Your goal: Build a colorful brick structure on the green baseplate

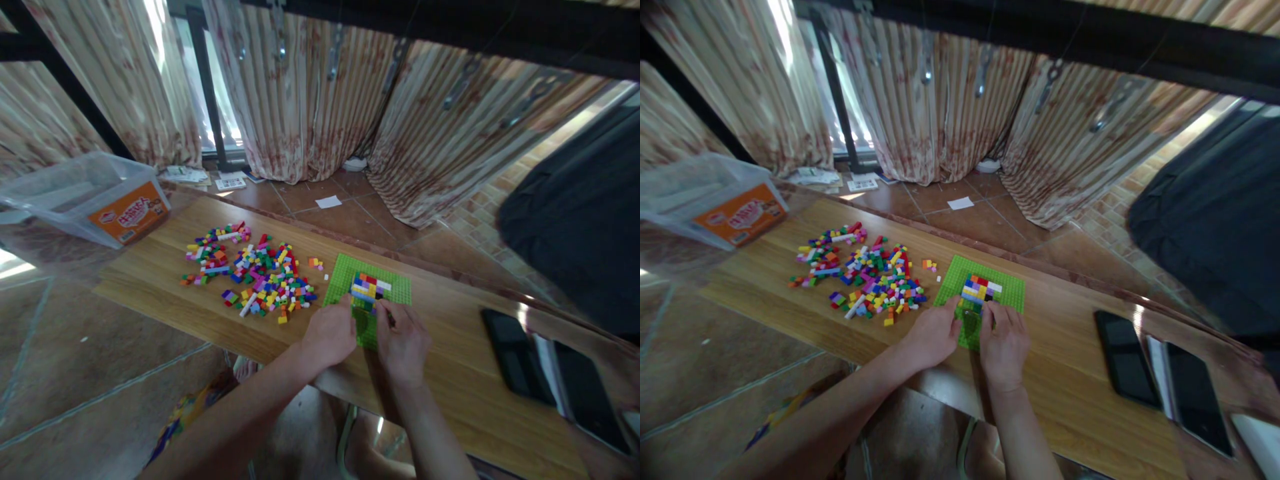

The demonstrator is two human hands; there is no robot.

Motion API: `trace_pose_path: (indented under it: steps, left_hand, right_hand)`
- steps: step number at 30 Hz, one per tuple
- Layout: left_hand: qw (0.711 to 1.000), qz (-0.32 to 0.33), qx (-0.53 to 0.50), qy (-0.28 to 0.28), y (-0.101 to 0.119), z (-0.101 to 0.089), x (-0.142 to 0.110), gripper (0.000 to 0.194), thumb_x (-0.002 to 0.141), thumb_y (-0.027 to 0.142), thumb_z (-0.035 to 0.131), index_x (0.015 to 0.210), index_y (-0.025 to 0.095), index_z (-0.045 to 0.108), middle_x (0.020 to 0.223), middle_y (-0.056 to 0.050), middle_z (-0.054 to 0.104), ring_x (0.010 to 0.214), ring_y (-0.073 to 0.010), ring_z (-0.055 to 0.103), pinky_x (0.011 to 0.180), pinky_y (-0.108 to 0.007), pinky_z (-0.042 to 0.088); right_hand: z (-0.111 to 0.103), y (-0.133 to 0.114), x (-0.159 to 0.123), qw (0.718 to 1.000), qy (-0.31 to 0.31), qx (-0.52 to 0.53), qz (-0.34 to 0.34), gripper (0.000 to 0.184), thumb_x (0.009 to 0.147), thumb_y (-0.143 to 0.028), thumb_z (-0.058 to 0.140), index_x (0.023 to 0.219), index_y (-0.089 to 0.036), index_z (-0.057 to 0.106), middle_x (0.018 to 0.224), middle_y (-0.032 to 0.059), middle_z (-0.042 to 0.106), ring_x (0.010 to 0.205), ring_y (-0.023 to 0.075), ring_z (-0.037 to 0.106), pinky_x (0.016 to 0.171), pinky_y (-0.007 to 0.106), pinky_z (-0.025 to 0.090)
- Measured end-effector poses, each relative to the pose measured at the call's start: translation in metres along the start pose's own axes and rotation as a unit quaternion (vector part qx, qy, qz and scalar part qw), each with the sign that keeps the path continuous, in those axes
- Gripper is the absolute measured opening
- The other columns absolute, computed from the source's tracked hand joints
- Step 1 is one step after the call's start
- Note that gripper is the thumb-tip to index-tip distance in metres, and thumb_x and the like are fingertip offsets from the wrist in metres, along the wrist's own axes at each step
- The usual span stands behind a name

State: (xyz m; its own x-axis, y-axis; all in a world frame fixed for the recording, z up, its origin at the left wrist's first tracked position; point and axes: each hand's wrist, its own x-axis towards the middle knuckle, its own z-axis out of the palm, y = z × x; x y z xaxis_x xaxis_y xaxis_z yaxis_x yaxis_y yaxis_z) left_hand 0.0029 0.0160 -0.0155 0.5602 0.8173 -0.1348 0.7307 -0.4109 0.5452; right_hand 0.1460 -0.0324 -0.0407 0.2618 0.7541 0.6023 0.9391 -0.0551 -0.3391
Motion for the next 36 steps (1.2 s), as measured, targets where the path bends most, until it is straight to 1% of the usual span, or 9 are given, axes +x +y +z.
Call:
trace_pose_path:
  steps: [3,6,9,12,18,25,30,36]
  left_hand:
    - [1.0,0.002,0.006,0.009,0.0,0.001,0.0,0.046,0.088,0.021,0.039,0.132,0.008,0.042,0.097,-0.016,0.07,0.093,-0.0282,0.068,0.081,-0.039,0.054]
    - [1.0,-0.001,0.007,0.011,-0.001,0.001,0.0,0.046,0.087,0.021,0.039,0.132,0.008,0.042,0.097,-0.016,0.071,0.094,-0.0291,0.068,0.081,-0.04,0.054]
    - [1.0,-0.001,0.003,0.01,0.0,0.001,0.0,0.048,0.087,0.021,0.039,0.132,0.007,0.041,0.096,-0.017,0.071,0.092,-0.0306,0.068,0.079,-0.042,0.055]
    - [1.0,0.0,0.002,0.011,0.0,0.001,-0.001,0.048,0.087,0.02,0.039,0.133,0.007,0.041,0.095,-0.017,0.071,0.091,-0.031,0.069,0.078,-0.042,0.055]
    - [1.0,0.002,0.004,0.01,0.0,0.0,-0.001,0.044,0.087,0.021,0.039,0.129,0.009,0.044,0.094,-0.016,0.071,0.091,-0.0302,0.069,0.078,-0.041,0.055]
    - [1.0,-0.001,-0.002,0.003,0.0,0.0,-0.001,0.044,0.087,0.022,0.04,0.13,0.01,0.042,0.096,-0.015,0.07,0.091,-0.0286,0.069,0.078,-0.04,0.055]
    - [1.0,0.001,0.003,0.006,-0.001,0.001,-0.002,0.043,0.088,0.022,0.039,0.129,0.01,0.043,0.095,-0.015,0.071,0.09,-0.0295,0.069,0.078,-0.041,0.055]
    - [1.0,0.003,0.002,0.004,0.0,0.0,-0.001,0.045,0.088,0.021,0.037,0.131,0.008,0.041,0.093,-0.016,0.071,0.09,-0.0303,0.069,0.077,-0.041,0.055]
  right_hand:
    - [-0.002,0.002,-0.001,1.0,-0.008,0.009,-0.001,0.027,0.093,-0.032,0.048,0.085,-0.017,0.069,0.082,0.0077,0.07,0.076,0.0184,0.061,0.072,0.03,0.046]
    - [-0.002,0.003,-0.002,1.0,-0.011,0.025,0.015,0.025,0.092,-0.03,0.049,0.086,-0.016,0.069,0.083,0.0077,0.071,0.074,0.0177,0.062,0.071,0.029,0.047]
    - [-0.002,0.003,-0.003,0.999,-0.002,0.026,0.038,0.022,0.09,-0.028,0.052,0.086,-0.016,0.07,0.082,0.007,0.071,0.068,0.0162,0.063,0.066,0.028,0.047]
    - [-0.002,0.0,-0.003,0.999,0.013,0.007,0.045,0.02,0.087,-0.026,0.054,0.084,-0.016,0.07,0.078,0.006,0.071,0.066,0.0156,0.063,0.065,0.026,0.046]
    - [-0.003,-0.004,-0.001,0.998,0.042,-0.04,0.035,0.018,0.086,-0.024,0.055,0.075,-0.016,0.068,0.068,0.0037,0.068,0.062,0.0151,0.061,0.061,0.025,0.043]
    - [-0.002,-0.006,-0.004,0.997,0.043,-0.064,0.009,0.018,0.086,-0.023,0.057,0.072,-0.016,0.067,0.067,0.0035,0.067,0.063,0.0154,0.061,0.061,0.024,0.041]
    - [-0.001,-0.006,-0.004,0.996,0.05,-0.071,-0.011,0.019,0.086,-0.022,0.056,0.071,-0.016,0.066,0.066,0.0034,0.065,0.062,0.0154,0.06,0.061,0.025,0.041]
    - [-0.001,-0.009,-0.004,0.994,0.051,-0.091,-0.012,0.018,0.085,-0.02,0.056,0.07,-0.016,0.065,0.066,0.0035,0.065,0.064,0.0158,0.058,0.063,0.026,0.041]
